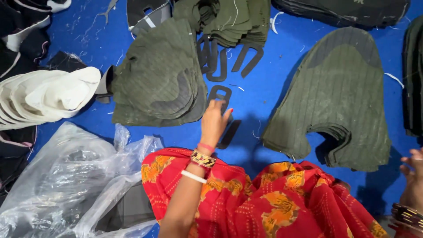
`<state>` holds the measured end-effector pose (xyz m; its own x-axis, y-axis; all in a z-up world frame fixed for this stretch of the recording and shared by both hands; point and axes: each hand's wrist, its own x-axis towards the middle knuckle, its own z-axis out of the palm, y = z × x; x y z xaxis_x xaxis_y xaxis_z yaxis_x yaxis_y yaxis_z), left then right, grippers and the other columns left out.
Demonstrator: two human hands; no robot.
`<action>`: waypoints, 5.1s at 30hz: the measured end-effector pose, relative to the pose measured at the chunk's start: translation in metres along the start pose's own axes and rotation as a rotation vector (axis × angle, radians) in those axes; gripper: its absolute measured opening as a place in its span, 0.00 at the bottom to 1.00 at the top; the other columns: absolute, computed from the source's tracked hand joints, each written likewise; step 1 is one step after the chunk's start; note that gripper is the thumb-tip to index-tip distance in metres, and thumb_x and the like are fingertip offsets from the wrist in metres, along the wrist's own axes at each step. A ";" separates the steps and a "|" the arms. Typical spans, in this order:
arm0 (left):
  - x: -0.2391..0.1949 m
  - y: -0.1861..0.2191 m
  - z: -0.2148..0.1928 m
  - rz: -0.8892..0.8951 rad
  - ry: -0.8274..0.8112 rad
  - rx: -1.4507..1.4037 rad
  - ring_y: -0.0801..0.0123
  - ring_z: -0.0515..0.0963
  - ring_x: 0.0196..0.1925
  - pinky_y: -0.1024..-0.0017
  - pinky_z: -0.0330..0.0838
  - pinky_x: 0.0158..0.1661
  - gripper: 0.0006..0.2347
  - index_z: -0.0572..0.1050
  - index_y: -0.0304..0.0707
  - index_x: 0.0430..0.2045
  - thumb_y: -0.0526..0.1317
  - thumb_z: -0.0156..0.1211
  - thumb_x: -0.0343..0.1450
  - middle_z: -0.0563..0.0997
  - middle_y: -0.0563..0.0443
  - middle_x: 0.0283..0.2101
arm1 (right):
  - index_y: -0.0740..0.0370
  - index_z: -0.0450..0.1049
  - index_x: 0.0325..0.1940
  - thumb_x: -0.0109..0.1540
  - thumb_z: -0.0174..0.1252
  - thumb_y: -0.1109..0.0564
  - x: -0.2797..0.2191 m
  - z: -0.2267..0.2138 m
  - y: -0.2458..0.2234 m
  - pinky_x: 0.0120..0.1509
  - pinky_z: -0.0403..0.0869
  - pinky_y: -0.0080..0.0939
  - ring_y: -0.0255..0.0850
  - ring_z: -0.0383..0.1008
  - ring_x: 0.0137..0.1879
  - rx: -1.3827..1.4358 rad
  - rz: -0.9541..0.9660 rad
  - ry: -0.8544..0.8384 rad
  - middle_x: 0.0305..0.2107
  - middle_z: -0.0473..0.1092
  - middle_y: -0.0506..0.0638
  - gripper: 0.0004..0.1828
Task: The person sits on the floor among stacks of cut green sandal uppers and black foam straps. They pick up an upper, place a black strap piece onto it, press it down, and set the assembled upper onto a growing pile, repeating this with one piece at a time.
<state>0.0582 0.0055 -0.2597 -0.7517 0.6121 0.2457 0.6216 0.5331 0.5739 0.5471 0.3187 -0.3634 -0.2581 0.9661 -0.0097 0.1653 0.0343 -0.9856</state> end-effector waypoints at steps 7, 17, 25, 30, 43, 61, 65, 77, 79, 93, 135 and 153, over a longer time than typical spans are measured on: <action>0.018 -0.014 0.021 -0.114 0.029 0.099 0.40 0.79 0.40 0.51 0.73 0.39 0.14 0.80 0.31 0.41 0.38 0.69 0.65 0.78 0.33 0.41 | 0.63 0.67 0.64 0.80 0.51 0.50 0.001 0.018 -0.051 0.62 0.69 0.38 0.34 0.71 0.55 -0.131 -0.074 -0.019 0.52 0.67 0.47 0.15; 0.017 0.060 -0.053 -0.272 -0.071 -0.604 0.83 0.72 0.29 0.80 0.67 0.31 0.11 0.82 0.27 0.43 0.38 0.65 0.72 0.81 0.57 0.29 | 0.65 0.71 0.59 0.72 0.56 0.60 -0.053 0.151 -0.267 0.61 0.75 0.39 0.36 0.75 0.54 0.017 -0.069 -0.358 0.50 0.73 0.52 0.12; -0.001 0.115 -0.068 -0.299 -0.450 -1.026 0.83 0.73 0.33 0.81 0.67 0.33 0.11 0.82 0.26 0.45 0.37 0.65 0.74 0.79 0.59 0.33 | 0.63 0.67 0.65 0.61 0.61 0.61 -0.051 0.231 -0.287 0.55 0.75 0.32 0.31 0.71 0.61 0.024 -0.191 -0.587 0.55 0.68 0.43 0.27; 0.000 0.137 -0.036 -0.258 -0.601 -1.172 0.79 0.80 0.35 0.77 0.77 0.34 0.17 0.74 0.34 0.54 0.31 0.65 0.70 0.81 0.53 0.40 | 0.68 0.78 0.47 0.65 0.62 0.61 -0.046 0.212 -0.260 0.39 0.74 0.31 0.31 0.74 0.34 0.122 0.162 -0.536 0.32 0.77 0.44 0.09; 0.049 0.181 0.087 -0.093 -0.488 -1.174 0.78 0.78 0.34 0.79 0.78 0.34 0.21 0.74 0.35 0.60 0.30 0.66 0.70 0.73 0.48 0.51 | 0.68 0.78 0.46 0.63 0.67 0.60 0.053 0.191 -0.228 0.37 0.73 0.30 0.30 0.73 0.32 -0.061 -0.041 -0.261 0.31 0.75 0.46 0.10; 0.059 0.186 0.113 -0.063 -0.356 -0.846 0.74 0.83 0.27 0.77 0.77 0.29 0.22 0.74 0.32 0.57 0.33 0.68 0.67 0.75 0.46 0.48 | 0.63 0.83 0.48 0.62 0.67 0.61 0.072 0.203 -0.226 0.40 0.74 0.37 0.37 0.76 0.34 -0.388 -0.284 -0.227 0.34 0.75 0.54 0.10; 0.061 0.195 0.096 0.015 -0.323 -0.597 0.69 0.80 0.24 0.72 0.76 0.30 0.22 0.77 0.35 0.56 0.35 0.70 0.65 0.75 0.45 0.40 | 0.59 0.83 0.50 0.62 0.66 0.61 0.064 0.201 -0.241 0.44 0.73 0.43 0.46 0.76 0.38 -0.537 -0.319 -0.254 0.33 0.73 0.57 0.12; 0.049 0.206 0.097 0.538 -0.126 -0.059 0.53 0.54 0.79 0.43 0.45 0.74 0.24 0.62 0.33 0.69 0.42 0.50 0.77 0.61 0.43 0.75 | 0.58 0.58 0.78 0.72 0.46 0.48 0.037 0.198 -0.224 0.76 0.45 0.70 0.59 0.39 0.82 -0.908 -0.681 -0.409 0.76 0.53 0.53 0.30; 0.043 0.206 0.090 0.555 -0.157 -0.009 0.54 0.52 0.80 0.39 0.41 0.74 0.24 0.61 0.34 0.70 0.43 0.49 0.77 0.58 0.44 0.76 | 0.57 0.52 0.81 0.72 0.42 0.45 0.020 0.193 -0.221 0.78 0.40 0.72 0.58 0.33 0.83 -0.927 -0.603 -0.438 0.78 0.47 0.50 0.34; -0.015 0.078 -0.018 0.320 -0.209 -0.346 0.58 0.74 0.65 0.59 0.69 0.63 0.12 0.75 0.42 0.54 0.40 0.59 0.77 0.79 0.49 0.59 | 0.57 0.72 0.65 0.67 0.52 0.46 -0.058 0.184 -0.262 0.77 0.54 0.64 0.60 0.53 0.81 -0.782 -0.600 -0.439 0.67 0.66 0.53 0.24; 0.212 -0.156 -0.367 0.416 1.177 -0.256 0.63 0.71 0.42 0.65 0.75 0.46 0.10 0.68 0.24 0.39 0.37 0.50 0.85 0.72 0.45 0.38 | 0.55 0.52 0.77 0.60 0.59 0.47 -0.143 0.481 -0.243 0.76 0.41 0.63 0.45 0.41 0.81 -0.483 -1.111 -1.091 0.75 0.47 0.51 0.43; -0.022 0.135 -0.185 0.118 0.506 -1.150 0.78 0.67 0.39 0.81 0.61 0.39 0.13 0.65 0.33 0.54 0.40 0.57 0.80 0.71 0.43 0.58 | 0.61 0.74 0.63 0.61 0.60 0.58 -0.099 0.308 -0.344 0.50 0.82 0.40 0.45 0.84 0.45 -0.031 -0.207 -0.834 0.43 0.79 0.55 0.24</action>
<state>0.1180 -0.0441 -0.0431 -0.8627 0.1940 0.4670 0.3316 -0.4802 0.8120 0.2227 0.1322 -0.0748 -0.8992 0.4359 0.0376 0.0599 0.2078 -0.9763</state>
